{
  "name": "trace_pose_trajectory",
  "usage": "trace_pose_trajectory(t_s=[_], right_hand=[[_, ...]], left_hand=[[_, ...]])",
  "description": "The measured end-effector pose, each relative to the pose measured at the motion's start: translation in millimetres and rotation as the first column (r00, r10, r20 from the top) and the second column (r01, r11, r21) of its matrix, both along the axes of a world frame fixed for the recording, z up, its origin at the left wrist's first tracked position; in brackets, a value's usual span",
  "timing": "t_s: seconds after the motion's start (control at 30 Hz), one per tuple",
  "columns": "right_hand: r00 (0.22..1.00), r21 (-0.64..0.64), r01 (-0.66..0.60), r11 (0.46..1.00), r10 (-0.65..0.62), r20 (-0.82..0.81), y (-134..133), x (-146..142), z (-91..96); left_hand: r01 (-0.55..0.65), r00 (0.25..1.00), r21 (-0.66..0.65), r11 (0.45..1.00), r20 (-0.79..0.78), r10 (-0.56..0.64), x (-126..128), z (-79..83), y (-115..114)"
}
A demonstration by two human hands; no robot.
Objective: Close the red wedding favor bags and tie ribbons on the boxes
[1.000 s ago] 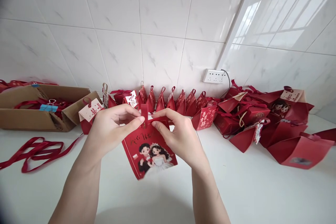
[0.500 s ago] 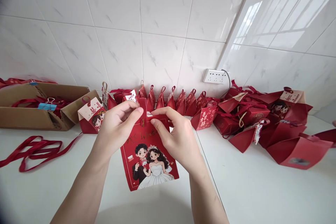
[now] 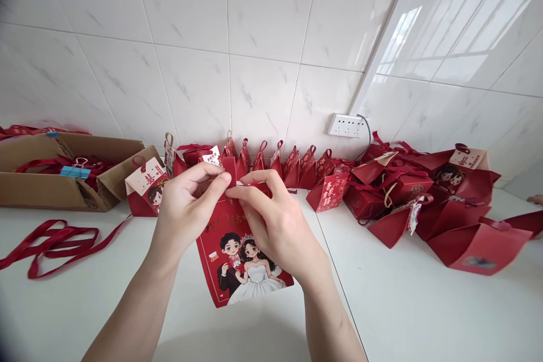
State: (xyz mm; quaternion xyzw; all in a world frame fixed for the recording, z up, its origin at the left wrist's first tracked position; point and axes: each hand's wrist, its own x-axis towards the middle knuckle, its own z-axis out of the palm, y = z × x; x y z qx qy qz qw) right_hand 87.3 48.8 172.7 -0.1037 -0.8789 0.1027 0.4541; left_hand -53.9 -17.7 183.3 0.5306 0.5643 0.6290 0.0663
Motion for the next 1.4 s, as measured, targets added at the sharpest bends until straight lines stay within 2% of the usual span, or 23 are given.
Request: trace_pose_trajectory(t_s=[0.53, 0.67, 0.83, 1.2, 1.4], right_hand=[[0.997, 0.077, 0.079, 0.994, -0.081, 0.021, -2.1, 0.8, 2.1], [0.996, 0.096, 0.061, 0.994, -0.066, 0.052, -1.2, 3.4, 1.6], [0.992, 0.084, 0.032, 0.996, -0.041, 0.116, -0.9, 4.1, 1.0], [0.993, 0.085, 0.094, 0.992, -0.100, 0.069, -2.3, 4.6, 1.9], [0.996, 0.045, 0.058, 0.997, -0.061, 0.059, -5.1, 4.6, 3.2]], left_hand=[[-0.017, 0.998, -0.010, 1.000, 0.058, 0.018, 5.6, -0.6, 0.6], [-0.007, 0.998, 0.000, 1.000, 0.061, 0.007, 5.6, 0.5, -0.1], [-0.019, 0.998, 0.017, 1.000, 0.057, 0.018, 5.5, 0.8, -0.5], [-0.016, 0.999, 0.028, 0.999, 0.041, 0.015, 5.0, -1.6, 0.8], [0.020, 0.997, 0.022, 1.000, 0.072, -0.022, 7.4, -0.8, 0.7]])
